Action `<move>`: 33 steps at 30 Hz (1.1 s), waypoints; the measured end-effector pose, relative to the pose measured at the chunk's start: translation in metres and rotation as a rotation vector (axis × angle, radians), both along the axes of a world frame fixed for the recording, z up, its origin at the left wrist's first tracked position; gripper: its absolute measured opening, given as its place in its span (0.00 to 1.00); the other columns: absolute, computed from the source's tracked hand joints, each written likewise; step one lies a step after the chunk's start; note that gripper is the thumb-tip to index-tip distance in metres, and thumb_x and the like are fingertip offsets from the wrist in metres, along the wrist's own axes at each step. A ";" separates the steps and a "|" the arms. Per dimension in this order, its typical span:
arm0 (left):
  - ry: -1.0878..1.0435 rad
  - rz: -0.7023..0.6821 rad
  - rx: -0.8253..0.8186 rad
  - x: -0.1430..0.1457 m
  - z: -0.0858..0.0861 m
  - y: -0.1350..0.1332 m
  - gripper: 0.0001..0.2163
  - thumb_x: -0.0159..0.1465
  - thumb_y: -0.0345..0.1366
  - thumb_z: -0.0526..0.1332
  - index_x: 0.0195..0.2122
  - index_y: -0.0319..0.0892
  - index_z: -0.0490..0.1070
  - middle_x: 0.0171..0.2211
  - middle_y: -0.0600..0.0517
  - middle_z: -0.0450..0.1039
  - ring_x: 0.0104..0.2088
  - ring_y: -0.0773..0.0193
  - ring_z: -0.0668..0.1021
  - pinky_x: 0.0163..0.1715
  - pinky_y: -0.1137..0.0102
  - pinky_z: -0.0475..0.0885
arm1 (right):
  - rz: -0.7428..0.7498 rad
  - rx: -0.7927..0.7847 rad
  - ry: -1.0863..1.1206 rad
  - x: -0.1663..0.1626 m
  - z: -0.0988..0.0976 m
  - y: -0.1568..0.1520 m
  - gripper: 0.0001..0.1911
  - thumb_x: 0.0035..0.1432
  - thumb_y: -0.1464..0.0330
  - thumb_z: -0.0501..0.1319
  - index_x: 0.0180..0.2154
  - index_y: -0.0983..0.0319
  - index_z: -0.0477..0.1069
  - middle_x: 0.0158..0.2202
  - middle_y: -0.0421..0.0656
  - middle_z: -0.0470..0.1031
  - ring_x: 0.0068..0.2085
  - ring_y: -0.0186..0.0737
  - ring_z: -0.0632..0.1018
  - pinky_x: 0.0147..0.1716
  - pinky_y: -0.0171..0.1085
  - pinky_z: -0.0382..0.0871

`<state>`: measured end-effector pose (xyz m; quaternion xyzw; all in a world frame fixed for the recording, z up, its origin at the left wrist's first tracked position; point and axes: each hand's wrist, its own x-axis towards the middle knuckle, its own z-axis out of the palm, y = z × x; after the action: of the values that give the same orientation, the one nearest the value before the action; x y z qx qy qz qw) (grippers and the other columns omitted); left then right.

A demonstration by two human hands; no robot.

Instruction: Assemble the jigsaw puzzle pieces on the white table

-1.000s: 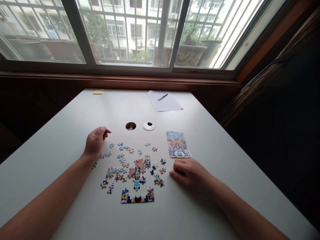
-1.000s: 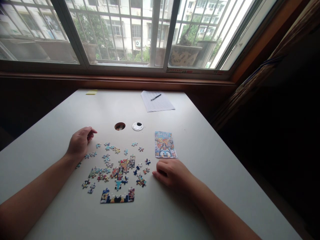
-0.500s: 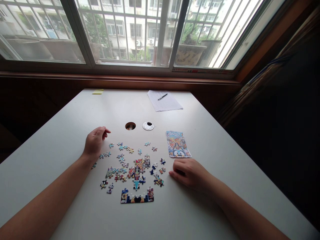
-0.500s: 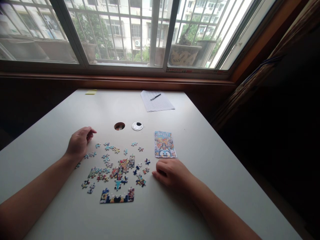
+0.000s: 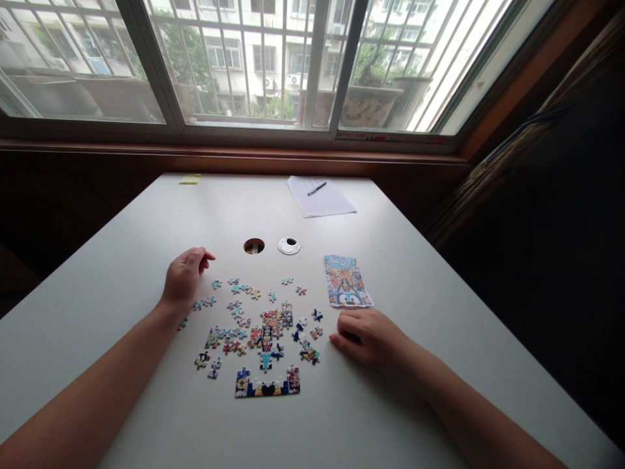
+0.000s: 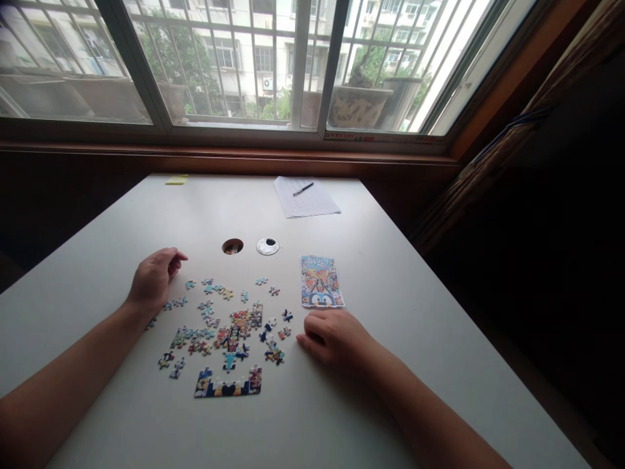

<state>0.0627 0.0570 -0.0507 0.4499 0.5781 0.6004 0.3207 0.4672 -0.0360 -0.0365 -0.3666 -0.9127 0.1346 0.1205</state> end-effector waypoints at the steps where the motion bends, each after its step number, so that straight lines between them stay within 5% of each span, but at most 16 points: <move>1: -0.001 0.001 0.001 0.000 0.000 0.000 0.12 0.61 0.43 0.60 0.26 0.41 0.76 0.24 0.53 0.67 0.26 0.66 0.69 0.24 0.72 0.63 | 0.004 0.004 -0.001 0.000 0.000 0.000 0.17 0.69 0.63 0.55 0.27 0.59 0.60 0.26 0.39 0.68 0.28 0.35 0.65 0.29 0.37 0.52; 33: 0.009 0.010 -0.001 0.000 0.000 0.001 0.13 0.61 0.44 0.60 0.26 0.42 0.76 0.23 0.52 0.67 0.25 0.65 0.69 0.24 0.71 0.63 | 0.029 0.039 -0.038 0.000 -0.001 -0.001 0.20 0.70 0.62 0.53 0.24 0.60 0.60 0.24 0.39 0.67 0.26 0.35 0.64 0.28 0.38 0.49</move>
<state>0.0631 0.0576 -0.0510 0.4495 0.5820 0.5998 0.3153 0.4671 -0.0365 -0.0376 -0.3532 -0.9226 0.1114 0.1082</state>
